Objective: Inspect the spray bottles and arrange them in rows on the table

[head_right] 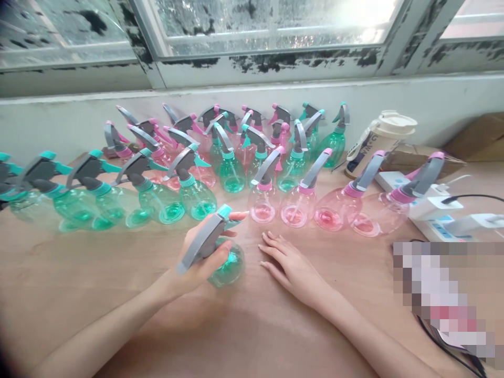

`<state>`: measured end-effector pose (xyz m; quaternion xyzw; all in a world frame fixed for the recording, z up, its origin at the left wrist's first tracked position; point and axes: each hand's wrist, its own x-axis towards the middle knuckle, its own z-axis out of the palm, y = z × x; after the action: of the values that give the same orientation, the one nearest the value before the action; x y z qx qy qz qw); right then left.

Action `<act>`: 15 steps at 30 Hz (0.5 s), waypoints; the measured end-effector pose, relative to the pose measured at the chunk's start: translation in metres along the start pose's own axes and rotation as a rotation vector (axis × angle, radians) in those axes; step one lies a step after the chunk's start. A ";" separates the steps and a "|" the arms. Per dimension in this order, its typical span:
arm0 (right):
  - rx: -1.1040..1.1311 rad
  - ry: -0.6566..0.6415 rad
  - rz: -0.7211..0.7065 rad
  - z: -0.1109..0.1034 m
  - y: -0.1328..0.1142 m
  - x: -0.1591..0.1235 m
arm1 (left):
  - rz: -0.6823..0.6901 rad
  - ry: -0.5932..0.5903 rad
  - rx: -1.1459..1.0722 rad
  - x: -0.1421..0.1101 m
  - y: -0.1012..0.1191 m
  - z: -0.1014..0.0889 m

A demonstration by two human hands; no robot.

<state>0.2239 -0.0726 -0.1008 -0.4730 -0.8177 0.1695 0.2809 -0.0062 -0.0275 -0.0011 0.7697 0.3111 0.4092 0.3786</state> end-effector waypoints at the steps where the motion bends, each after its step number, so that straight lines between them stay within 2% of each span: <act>1: 0.001 0.000 0.001 0.000 0.000 0.000 | 0.003 0.005 0.003 0.000 0.001 0.000; 15: -0.011 -0.020 0.002 -0.001 0.000 0.000 | 0.007 0.016 0.028 0.001 0.001 0.001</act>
<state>0.2249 -0.0723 -0.1002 -0.4734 -0.8210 0.1702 0.2699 -0.0048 -0.0274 0.0000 0.7728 0.3172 0.4122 0.3637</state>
